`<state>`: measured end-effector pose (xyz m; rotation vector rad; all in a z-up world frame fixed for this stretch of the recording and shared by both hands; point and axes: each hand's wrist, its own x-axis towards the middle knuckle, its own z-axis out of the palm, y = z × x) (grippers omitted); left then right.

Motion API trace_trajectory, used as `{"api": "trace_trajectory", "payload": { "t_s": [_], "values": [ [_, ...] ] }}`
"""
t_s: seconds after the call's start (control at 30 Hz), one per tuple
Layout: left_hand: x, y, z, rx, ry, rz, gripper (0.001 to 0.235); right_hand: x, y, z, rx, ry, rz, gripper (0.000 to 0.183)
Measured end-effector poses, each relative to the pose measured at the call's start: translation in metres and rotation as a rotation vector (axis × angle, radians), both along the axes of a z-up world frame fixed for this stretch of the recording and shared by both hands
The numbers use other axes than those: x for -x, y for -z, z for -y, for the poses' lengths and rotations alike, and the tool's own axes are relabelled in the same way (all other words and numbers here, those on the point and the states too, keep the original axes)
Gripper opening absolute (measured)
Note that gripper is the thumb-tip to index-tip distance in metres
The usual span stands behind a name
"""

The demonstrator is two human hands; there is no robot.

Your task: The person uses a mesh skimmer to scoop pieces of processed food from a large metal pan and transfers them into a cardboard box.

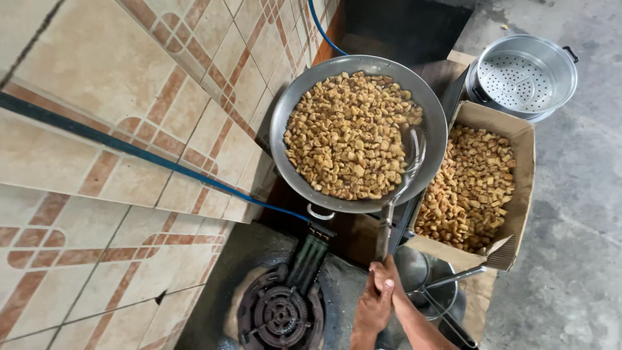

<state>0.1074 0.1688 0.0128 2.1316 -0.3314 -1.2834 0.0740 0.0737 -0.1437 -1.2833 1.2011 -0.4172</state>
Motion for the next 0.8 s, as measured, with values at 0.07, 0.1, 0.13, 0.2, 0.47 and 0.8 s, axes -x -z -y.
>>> {"api": "trace_trajectory", "payload": {
  "t_s": [0.07,0.1,0.13,0.2,0.47,0.8],
  "values": [
    [-0.023,-0.037,-0.008,0.044,0.007,0.048,0.103,-0.013,-0.004,-0.006,-0.127,-0.033,0.057,0.028],
    [-0.029,-0.052,-0.01,0.067,0.01,0.071,0.102,-0.018,-0.008,-0.005,-0.145,-0.024,0.118,0.03],
    [-0.033,-0.064,-0.009,0.074,0.01,0.079,0.103,-0.023,-0.014,-0.004,-0.163,-0.015,0.18,0.032],
    [-0.034,-0.081,-0.011,0.08,0.018,0.091,0.104,-0.027,-0.034,-0.008,-0.156,-0.031,0.172,0.035],
    [-0.008,-0.098,-0.01,0.188,-0.16,0.022,0.109,-0.021,-0.101,-0.011,-0.21,-0.072,0.419,0.055],
    [0.02,-0.017,0.041,0.073,-0.2,0.023,0.095,0.005,-0.015,0.047,-0.241,-0.232,0.107,0.02]
  ]
}}
